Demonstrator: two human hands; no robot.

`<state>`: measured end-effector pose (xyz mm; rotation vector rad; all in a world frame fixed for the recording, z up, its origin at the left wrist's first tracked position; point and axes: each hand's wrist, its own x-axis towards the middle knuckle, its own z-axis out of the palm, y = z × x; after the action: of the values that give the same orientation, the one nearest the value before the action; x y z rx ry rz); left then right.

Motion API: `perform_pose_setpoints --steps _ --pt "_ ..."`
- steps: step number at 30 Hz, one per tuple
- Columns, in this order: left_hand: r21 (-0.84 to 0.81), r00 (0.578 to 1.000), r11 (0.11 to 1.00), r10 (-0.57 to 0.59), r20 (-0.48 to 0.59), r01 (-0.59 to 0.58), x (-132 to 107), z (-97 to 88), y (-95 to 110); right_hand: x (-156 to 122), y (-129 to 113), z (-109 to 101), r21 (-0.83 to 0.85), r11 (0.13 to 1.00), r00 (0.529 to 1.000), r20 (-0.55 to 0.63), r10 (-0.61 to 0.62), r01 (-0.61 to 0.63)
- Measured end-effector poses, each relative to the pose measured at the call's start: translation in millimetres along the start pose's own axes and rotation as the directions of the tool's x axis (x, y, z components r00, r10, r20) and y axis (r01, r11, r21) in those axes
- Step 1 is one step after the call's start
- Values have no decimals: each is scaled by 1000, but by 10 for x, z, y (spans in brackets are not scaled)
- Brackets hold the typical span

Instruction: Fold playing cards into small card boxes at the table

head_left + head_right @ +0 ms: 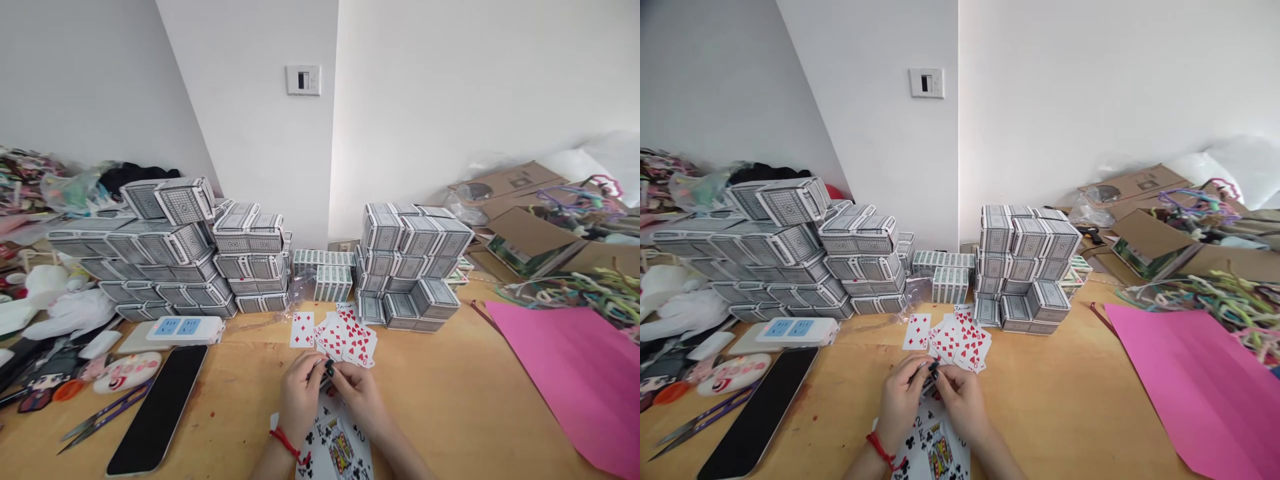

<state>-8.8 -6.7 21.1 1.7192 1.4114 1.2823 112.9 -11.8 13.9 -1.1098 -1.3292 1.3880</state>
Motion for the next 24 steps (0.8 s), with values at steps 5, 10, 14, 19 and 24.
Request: perform_pose_setpoints --steps 5,10,14,19,24 --pt "84 997 996 33 69 -39 -8 -3 9 -31 15 37 -40 999 995 -97 15 -19" --pt "167 999 985 30 43 -37 -24 4 20 -30 -8 40 -27 999 996 -82 27 -29" --pt "226 997 971 71 31 -76 -33 -2 -3 -20 3 39 -75 997 998 -62 0 -5" --pt "245 990 959 138 29 -141 -36 10 -27 -12 22 52 -128 992 996 -87 -19 7" --pt "232 986 959 158 51 -166 -47 39 -24 -7 9 42 -70 998 996 -86 -10 4"
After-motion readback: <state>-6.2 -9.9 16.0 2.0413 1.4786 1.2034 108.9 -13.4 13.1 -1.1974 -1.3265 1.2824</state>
